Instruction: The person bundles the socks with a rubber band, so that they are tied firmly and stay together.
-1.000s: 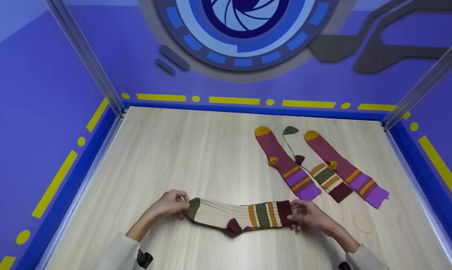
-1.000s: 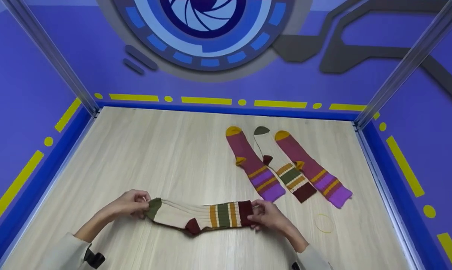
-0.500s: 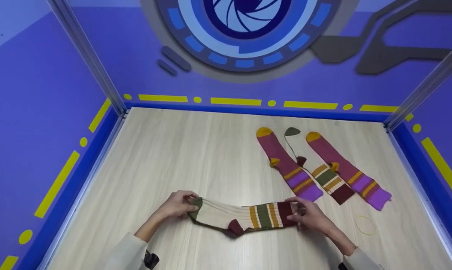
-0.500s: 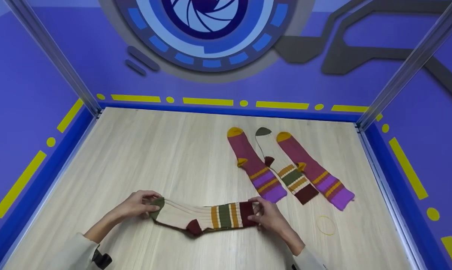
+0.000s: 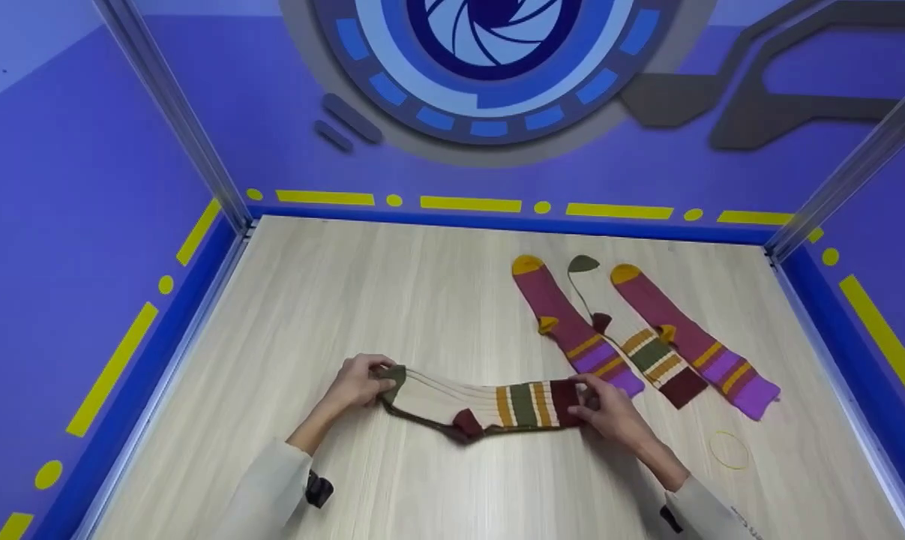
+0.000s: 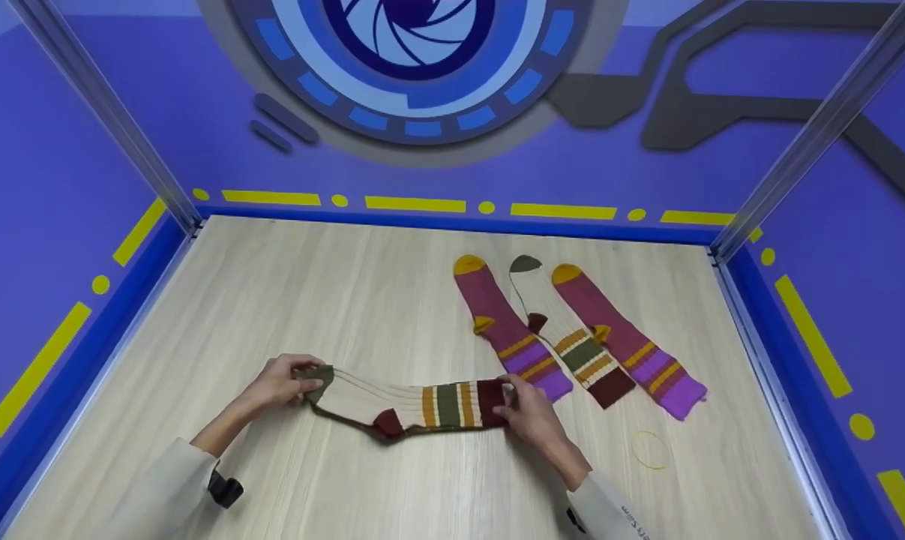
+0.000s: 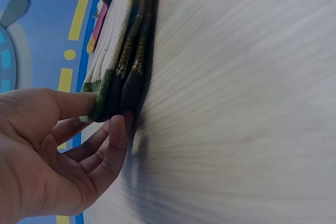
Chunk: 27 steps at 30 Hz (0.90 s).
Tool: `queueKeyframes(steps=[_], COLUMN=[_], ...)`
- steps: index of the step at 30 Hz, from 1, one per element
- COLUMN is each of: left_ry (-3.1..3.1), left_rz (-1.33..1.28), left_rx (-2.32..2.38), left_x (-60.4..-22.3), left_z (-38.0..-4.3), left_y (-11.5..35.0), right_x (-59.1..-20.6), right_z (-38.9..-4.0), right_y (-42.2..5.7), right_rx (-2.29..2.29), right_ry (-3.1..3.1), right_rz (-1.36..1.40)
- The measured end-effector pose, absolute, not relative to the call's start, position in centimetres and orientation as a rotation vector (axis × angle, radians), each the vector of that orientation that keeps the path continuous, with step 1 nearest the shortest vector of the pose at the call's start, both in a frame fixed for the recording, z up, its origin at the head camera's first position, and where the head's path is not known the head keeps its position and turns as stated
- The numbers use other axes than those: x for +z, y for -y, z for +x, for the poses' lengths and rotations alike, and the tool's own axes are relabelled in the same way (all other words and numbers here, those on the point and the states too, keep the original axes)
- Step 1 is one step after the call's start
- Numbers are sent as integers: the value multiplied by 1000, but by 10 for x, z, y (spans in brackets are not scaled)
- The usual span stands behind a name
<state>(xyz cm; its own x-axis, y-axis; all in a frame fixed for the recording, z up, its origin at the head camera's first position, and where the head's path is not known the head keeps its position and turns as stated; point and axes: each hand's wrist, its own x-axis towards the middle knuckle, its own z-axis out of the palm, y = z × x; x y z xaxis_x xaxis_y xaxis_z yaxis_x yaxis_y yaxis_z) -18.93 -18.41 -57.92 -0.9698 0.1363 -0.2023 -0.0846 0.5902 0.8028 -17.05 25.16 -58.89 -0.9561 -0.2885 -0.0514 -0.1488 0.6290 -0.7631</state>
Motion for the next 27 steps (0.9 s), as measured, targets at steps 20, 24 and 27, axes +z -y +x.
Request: queueKeyframes(steps=[20, 24, 27], left_ry=[-2460, -2505, -2501], left_rz=[129, 212, 290], left_rx=[1167, 1130, 1142], left_x=[-555, -541, -529], left_z=[-207, -223, -237], left_y=[183, 179, 171], right_x=[-581, -574, -568], right_z=[-163, -161, -159], right_y=[-273, -289, -303], right_rx=[-1362, -1378, -1385], right_ry=[-2525, -2536, -2547], right_rz=[-425, -389, -314])
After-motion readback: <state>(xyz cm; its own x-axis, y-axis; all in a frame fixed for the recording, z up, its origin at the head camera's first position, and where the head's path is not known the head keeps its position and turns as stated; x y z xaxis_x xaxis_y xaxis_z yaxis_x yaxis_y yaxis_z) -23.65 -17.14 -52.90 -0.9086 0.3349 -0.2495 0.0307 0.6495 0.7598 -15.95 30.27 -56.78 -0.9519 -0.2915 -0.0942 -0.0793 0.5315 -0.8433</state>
